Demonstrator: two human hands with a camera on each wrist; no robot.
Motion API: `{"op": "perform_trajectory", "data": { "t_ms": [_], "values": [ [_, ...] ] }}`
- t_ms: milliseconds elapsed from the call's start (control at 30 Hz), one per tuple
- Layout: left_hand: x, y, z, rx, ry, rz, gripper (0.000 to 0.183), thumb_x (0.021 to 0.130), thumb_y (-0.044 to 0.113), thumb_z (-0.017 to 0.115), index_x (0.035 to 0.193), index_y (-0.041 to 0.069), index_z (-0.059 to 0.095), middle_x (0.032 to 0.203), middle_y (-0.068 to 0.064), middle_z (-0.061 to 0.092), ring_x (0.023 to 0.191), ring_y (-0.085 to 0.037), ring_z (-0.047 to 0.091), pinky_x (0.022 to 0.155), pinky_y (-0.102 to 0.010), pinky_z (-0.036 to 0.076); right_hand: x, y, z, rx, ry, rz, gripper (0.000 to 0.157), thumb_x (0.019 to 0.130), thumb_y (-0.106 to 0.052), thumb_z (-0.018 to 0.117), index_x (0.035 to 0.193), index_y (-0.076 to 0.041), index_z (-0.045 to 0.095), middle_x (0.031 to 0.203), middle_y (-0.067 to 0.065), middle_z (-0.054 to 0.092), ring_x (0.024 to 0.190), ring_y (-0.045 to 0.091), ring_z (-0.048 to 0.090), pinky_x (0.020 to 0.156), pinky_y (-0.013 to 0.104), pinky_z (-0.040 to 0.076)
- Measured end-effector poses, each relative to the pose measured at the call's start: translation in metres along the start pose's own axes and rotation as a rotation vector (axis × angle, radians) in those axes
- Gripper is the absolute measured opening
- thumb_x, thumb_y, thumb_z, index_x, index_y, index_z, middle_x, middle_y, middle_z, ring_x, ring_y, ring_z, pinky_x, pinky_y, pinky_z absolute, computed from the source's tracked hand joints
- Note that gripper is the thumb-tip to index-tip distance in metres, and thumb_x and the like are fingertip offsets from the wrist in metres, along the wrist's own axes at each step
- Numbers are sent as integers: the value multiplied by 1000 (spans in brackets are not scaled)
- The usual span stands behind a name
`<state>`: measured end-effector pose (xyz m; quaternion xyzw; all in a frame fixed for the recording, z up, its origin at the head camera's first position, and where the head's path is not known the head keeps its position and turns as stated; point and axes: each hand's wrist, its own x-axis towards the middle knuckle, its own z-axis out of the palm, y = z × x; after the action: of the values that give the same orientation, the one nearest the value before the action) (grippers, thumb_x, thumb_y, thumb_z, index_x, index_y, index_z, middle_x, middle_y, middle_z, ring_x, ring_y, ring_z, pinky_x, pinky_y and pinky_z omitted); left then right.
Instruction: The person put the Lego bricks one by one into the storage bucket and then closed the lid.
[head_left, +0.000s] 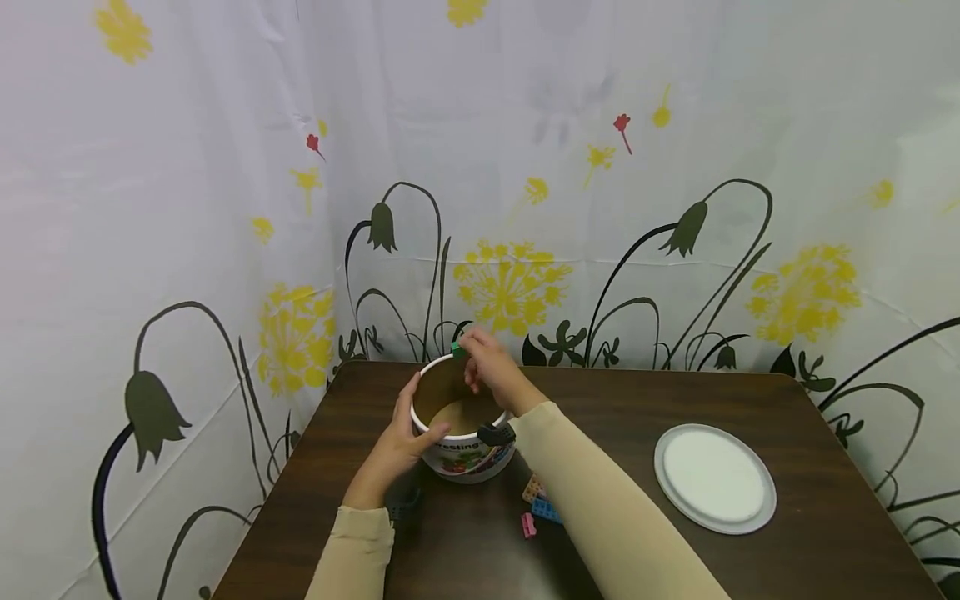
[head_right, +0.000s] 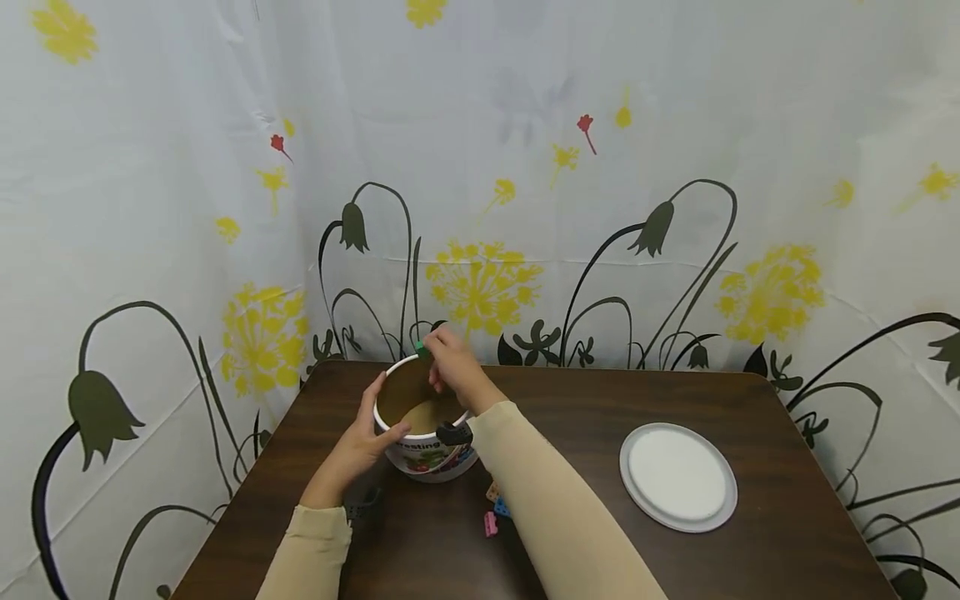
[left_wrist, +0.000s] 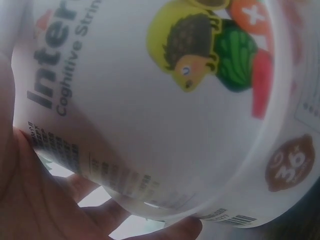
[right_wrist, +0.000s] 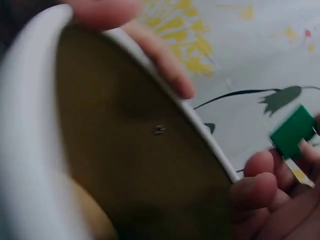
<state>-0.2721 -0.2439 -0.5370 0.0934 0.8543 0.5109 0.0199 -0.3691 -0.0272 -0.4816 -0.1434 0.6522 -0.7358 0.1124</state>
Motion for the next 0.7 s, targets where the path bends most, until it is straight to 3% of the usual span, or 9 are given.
{"op": "perform_trajectory", "data": {
  "t_ms": [167,400,533,700],
  "values": [
    [-3,0,0,-2,3,-3,107,98,43,77,175,31,4,181,-17,12,160,-51,30,125,-71,30,-4,2,3,-64,-2,1,24,114,-31,51,113,-9,61,62,-2,45,53,15,42,51,28,37],
    [-5,1,-4,-2,13,2,109,96,42,79,176,29,5,181,-19,12,159,-53,30,124,-73,29,-8,-1,10,-27,8,-15,28,114,-28,54,124,-3,61,63,-6,38,52,10,31,51,26,29],
    [-3,0,-4,2,7,5,108,97,42,78,176,30,5,181,-18,12,160,-52,28,125,-74,28,-9,-3,9,-41,28,-19,27,113,-27,55,124,-4,62,72,-5,43,55,10,31,52,25,30],
    [0,-1,-2,-13,0,0,107,97,40,77,176,29,5,181,-18,11,160,-52,29,125,-73,28,-8,-1,5,-68,52,-56,30,113,-27,55,127,-2,61,96,-2,51,62,11,36,55,24,34]
  ]
}}
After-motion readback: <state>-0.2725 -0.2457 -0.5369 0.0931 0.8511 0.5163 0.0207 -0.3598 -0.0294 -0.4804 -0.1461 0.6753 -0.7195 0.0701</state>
